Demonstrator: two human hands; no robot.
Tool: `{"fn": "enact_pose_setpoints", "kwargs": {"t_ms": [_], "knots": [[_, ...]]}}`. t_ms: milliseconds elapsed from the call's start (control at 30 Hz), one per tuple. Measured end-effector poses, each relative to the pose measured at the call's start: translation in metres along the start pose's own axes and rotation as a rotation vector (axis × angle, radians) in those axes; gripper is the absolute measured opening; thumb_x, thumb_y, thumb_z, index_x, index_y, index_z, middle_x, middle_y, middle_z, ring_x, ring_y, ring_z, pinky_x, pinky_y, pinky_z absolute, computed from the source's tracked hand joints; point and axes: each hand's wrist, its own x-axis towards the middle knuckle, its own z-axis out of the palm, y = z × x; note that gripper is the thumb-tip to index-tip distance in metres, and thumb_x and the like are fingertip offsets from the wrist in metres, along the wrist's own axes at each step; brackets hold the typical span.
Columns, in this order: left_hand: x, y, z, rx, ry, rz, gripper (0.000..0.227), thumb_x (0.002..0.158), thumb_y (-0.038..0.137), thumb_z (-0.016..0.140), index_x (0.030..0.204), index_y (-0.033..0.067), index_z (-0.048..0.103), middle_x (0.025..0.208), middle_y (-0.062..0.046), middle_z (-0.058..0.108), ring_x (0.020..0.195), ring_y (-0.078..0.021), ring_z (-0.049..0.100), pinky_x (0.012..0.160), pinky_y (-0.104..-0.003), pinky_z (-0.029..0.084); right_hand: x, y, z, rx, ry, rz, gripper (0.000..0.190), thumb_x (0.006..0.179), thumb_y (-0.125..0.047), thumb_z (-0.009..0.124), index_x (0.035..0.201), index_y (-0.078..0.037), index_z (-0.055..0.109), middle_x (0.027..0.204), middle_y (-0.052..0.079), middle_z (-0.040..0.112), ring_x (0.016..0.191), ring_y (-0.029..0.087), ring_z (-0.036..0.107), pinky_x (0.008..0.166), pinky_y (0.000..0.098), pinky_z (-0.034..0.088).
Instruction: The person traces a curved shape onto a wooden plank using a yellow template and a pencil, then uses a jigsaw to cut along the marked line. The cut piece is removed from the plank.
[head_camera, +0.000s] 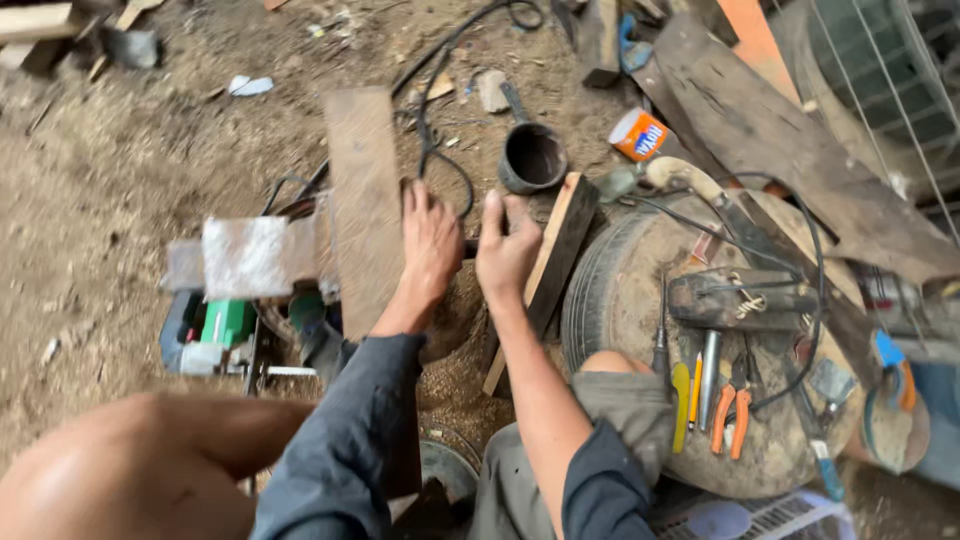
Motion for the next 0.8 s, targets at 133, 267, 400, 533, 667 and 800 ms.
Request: {"fn": "enact_pose_setpoints", "kwargs": {"t_ms": [133,267,400,533,667,800], "knots": [[-0.017,0.009,-0.037,-0.284,0.012,-0.016,0.028,0.087,0.009,0.061,0.113,0.0038,0.069,0.112,-0.024,0.070,0.123,-0.0429,0.050,0.106,-0.054,0.040,0.007,0.021,-0.008,0.060,-0.132,-0.061,0.028,0.105,-0.020,0.064,0.091,0.004,0.067,0.076,0.005,0.065,0.073,0.012,0.056,0.070,0.0311,0.049],[-0.080,0.014,-0.109,-0.580,-0.072,-0.199,0.032,0.093,0.009,0.057,0.126,0.0083,0.060,0.137,-0.024,0.055,0.138,-0.0424,0.043,0.114,-0.057,0.040,0.002,0.005,-0.016,0.041,-0.395,-0.060,0.026,0.097,-0.013,0.069,0.118,0.001,0.063,0.088,0.004,0.072,0.080,0.011,0.064,0.074,0.0274,0.053],[-0.110,-0.004,-0.174,-0.088,0.207,-0.079,0.040,0.094,0.016,0.058,0.133,0.0072,0.060,0.169,-0.018,0.011,0.157,-0.0429,0.008,0.125,-0.062,0.017,-0.026,-0.045,-0.027,-0.056,-0.595,-0.273,0.023,0.105,-0.014,0.068,0.123,0.000,0.071,0.112,0.009,0.074,0.100,0.016,0.069,0.088,0.0290,0.055],[-0.138,-0.023,-0.212,0.230,0.148,-0.064,0.058,0.101,0.025,0.053,0.154,0.0022,0.047,0.175,-0.011,0.004,0.159,-0.0407,0.002,0.128,-0.058,0.006,-0.050,-0.116,-0.037,0.587,-0.905,0.169,0.051,0.106,-0.022,0.060,0.147,0.006,0.048,0.134,0.010,0.064,0.120,0.019,0.063,0.107,0.0333,0.051],[-0.149,-0.025,-0.230,0.121,0.240,-0.049,0.071,0.097,0.027,0.052,0.163,0.0016,0.040,0.174,-0.013,0.003,0.160,-0.0391,0.004,0.129,-0.057,0.009,-0.077,-0.179,-0.043,0.508,-1.092,0.169,0.065,0.096,-0.013,0.065,0.152,0.000,0.036,0.146,0.004,0.056,0.132,0.017,0.056,0.113,0.0318,0.043],[-0.161,-0.013,-0.225,0.117,0.225,-0.080,0.068,0.098,0.023,0.052,0.160,-0.0017,0.039,0.173,-0.014,0.006,0.158,-0.0456,0.009,0.128,-0.058,0.013,-0.103,-0.193,-0.044,0.476,-0.902,0.219,0.055,0.096,-0.015,0.067,0.144,0.005,0.049,0.128,0.012,0.068,0.116,0.022,0.066,0.104,0.0334,0.050]]}}
